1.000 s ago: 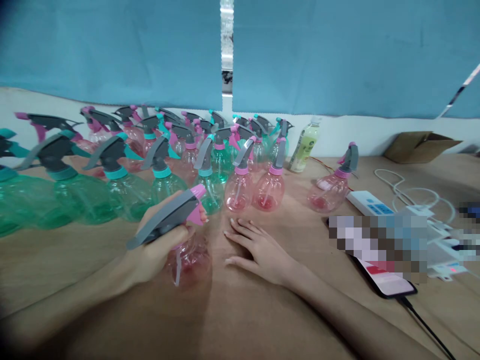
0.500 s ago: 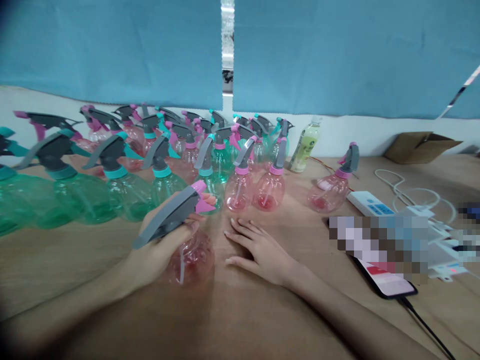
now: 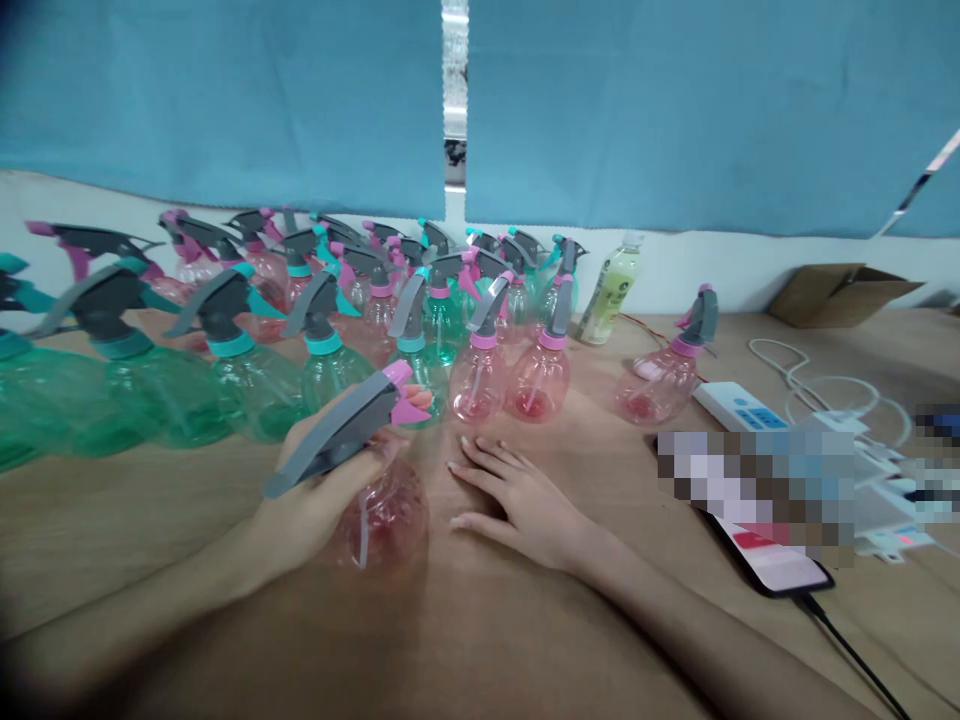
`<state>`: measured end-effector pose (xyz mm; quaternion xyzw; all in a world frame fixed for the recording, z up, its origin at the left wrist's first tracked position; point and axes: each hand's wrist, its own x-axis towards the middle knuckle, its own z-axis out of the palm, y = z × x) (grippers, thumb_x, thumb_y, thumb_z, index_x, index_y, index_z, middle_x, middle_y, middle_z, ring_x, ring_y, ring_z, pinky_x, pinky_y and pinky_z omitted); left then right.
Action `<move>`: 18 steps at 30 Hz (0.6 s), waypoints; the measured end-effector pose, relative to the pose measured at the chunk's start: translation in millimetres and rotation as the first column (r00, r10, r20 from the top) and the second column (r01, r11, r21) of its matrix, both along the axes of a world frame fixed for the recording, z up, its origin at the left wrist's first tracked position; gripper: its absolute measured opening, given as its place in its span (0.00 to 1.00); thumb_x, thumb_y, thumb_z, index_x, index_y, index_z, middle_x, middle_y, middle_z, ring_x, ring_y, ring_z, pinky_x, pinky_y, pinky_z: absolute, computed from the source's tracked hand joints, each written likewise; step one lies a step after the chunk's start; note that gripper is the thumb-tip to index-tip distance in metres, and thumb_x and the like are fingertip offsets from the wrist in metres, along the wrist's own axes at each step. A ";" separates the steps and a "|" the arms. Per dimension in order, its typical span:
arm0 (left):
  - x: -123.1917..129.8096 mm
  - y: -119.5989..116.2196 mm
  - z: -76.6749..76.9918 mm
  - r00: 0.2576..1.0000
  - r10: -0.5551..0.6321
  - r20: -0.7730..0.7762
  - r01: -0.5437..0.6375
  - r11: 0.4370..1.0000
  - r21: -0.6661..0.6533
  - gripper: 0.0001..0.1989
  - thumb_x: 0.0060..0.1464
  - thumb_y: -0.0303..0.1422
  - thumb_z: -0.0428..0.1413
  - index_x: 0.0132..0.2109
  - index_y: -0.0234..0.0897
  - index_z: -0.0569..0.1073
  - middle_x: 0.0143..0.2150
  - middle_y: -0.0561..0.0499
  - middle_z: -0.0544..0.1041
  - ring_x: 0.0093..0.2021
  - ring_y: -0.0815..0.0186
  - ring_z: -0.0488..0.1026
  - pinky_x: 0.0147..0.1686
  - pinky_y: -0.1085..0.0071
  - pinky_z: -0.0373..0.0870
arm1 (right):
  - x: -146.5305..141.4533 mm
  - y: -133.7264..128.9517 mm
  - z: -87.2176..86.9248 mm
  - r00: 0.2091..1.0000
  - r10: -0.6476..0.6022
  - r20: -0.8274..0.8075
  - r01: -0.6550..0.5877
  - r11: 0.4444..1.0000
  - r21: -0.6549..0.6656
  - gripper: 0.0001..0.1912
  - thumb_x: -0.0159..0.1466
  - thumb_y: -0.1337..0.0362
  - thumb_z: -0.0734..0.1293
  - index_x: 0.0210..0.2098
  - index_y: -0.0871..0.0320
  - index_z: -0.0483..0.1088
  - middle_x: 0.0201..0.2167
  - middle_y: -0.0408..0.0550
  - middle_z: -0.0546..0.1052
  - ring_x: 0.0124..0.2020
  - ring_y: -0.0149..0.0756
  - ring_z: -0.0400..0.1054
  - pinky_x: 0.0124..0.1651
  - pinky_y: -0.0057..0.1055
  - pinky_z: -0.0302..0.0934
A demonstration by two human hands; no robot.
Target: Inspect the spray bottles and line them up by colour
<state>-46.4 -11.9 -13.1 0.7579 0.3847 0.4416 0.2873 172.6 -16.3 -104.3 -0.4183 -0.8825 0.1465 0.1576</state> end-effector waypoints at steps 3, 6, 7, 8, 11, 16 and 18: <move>-0.3 0.1 0.1 1.000 0.000 -0.006 0.000 1.000 0.019 0.06 0.49 0.25 0.50 0.36 0.38 0.67 0.26 0.58 0.66 0.27 0.71 0.63 0.29 0.74 0.62 | 0.0 0.0 -0.8 1.000 -0.004 0.005 0.004 1.000 0.002 0.33 0.64 0.45 0.58 0.64 0.52 0.55 0.66 0.48 0.55 0.67 0.42 0.45 0.67 0.48 0.42; 0.0 0.4 0.9 1.000 -0.006 -0.022 0.007 1.000 0.020 0.08 0.50 0.25 0.50 0.38 0.38 0.67 0.27 0.58 0.66 0.27 0.71 0.62 0.29 0.74 0.63 | 0.1 0.0 -1.4 1.000 -0.006 0.008 0.006 1.000 0.002 0.33 0.64 0.44 0.58 0.64 0.52 0.55 0.66 0.48 0.55 0.67 0.42 0.45 0.67 0.48 0.42; 0.2 0.5 1.2 1.000 -0.010 -0.024 0.010 1.000 0.020 0.08 0.50 0.25 0.50 0.39 0.38 0.67 0.27 0.58 0.65 0.27 0.71 0.62 0.29 0.73 0.63 | 0.2 0.0 -1.5 1.000 -0.006 0.007 0.006 1.000 0.002 0.33 0.64 0.44 0.58 0.64 0.52 0.55 0.66 0.48 0.55 0.67 0.42 0.45 0.67 0.48 0.42; 0.4 0.7 1.3 1.000 -0.012 -0.024 0.012 1.000 0.022 0.08 0.49 0.26 0.50 0.39 0.38 0.67 0.26 0.59 0.65 0.26 0.71 0.61 0.29 0.74 0.63 | 0.3 0.0 -1.5 1.000 -0.006 0.005 0.006 1.000 0.001 0.33 0.64 0.44 0.58 0.64 0.52 0.55 0.66 0.48 0.55 0.67 0.42 0.45 0.67 0.48 0.42; 0.5 1.0 1.3 1.000 -0.004 -0.021 0.005 0.999 0.033 0.07 0.49 0.26 0.49 0.38 0.38 0.67 0.25 0.59 0.64 0.25 0.71 0.60 0.27 0.74 0.63 | 0.5 -0.2 -1.2 1.000 -0.004 -0.009 0.004 1.000 0.000 0.32 0.64 0.45 0.59 0.64 0.51 0.55 0.66 0.48 0.55 0.67 0.42 0.45 0.66 0.49 0.42; -0.2 0.9 0.9 0.999 -0.001 -0.032 0.001 1.000 -0.008 0.08 0.50 0.27 0.50 0.39 0.39 0.67 0.26 0.58 0.65 0.27 0.70 0.62 0.30 0.72 0.64 | 0.4 -0.4 -0.6 1.000 0.000 -0.011 0.000 1.000 -0.005 0.32 0.64 0.45 0.59 0.64 0.51 0.54 0.66 0.47 0.54 0.67 0.43 0.45 0.66 0.50 0.42; -0.3 0.9 1.2 0.999 0.007 -0.034 -0.008 1.000 -0.015 0.07 0.49 0.28 0.50 0.38 0.39 0.67 0.25 0.58 0.65 0.26 0.70 0.61 0.29 0.71 0.64 | 0.2 -0.4 -0.4 1.000 -0.001 -0.019 0.001 1.000 -0.005 0.32 0.64 0.46 0.59 0.64 0.50 0.54 0.66 0.47 0.54 0.67 0.43 0.45 0.66 0.50 0.43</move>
